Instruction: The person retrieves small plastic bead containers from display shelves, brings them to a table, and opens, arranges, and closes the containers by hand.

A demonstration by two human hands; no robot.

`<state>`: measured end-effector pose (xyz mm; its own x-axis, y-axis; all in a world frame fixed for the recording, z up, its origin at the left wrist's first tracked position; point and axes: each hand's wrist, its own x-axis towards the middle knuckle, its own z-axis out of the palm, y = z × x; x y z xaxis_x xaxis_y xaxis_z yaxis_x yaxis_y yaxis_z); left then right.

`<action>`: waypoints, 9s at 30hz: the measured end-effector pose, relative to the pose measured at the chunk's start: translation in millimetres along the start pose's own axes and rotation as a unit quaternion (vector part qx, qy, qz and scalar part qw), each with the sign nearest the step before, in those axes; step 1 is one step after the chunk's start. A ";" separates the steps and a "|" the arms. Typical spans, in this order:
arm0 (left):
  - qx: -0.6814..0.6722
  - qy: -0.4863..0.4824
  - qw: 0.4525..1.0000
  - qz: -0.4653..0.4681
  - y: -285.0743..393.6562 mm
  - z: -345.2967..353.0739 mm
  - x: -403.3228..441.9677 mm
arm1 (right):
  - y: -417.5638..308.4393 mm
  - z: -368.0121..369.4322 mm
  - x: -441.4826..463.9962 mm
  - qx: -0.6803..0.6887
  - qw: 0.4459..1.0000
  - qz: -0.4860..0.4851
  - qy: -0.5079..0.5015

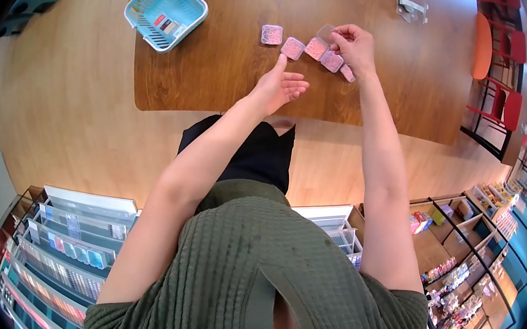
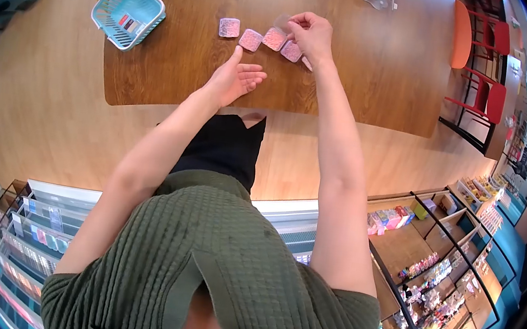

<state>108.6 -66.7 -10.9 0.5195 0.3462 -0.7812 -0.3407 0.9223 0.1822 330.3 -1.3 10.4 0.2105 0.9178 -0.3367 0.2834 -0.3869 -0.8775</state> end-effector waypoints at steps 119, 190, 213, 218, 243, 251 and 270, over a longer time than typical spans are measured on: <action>0.005 -0.131 0.988 0.078 -18.4 45.3 25.9 | -21.9 -17.0 -109.8 -0.210 0.940 -0.260 0.066; 0.024 -0.138 0.990 0.019 -47.9 67.9 45.5 | 32.6 -64.7 -111.9 0.279 0.939 0.184 0.077; 0.639 0.232 0.500 0.536 65.2 -26.3 0.6 | 51.1 -53.6 -86.9 0.017 0.979 0.034 0.201; 0.615 0.156 0.566 0.527 73.5 -31.0 -6.4 | -8.9 18.1 -102.9 -0.117 0.968 -0.214 0.063; 0.168 -0.139 0.958 0.188 13.0 -28.7 -27.2 | -17.2 73.6 -147.2 -0.086 0.986 -0.115 0.087; 0.085 -0.183 0.973 0.113 8.6 -11.5 -23.2 | -3.8 44.7 -137.5 0.204 0.968 0.064 0.130; 0.108 -0.035 0.980 0.162 -1.0 22.6 -14.5 | 0.0 32.0 -123.7 0.255 0.947 0.132 0.142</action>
<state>119.1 -68.7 13.7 0.4673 0.6302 -0.6201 -0.3259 0.7748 0.5418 274.3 -112.0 41.1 0.4750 0.7059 -0.5255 -0.2886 -0.4392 -0.8508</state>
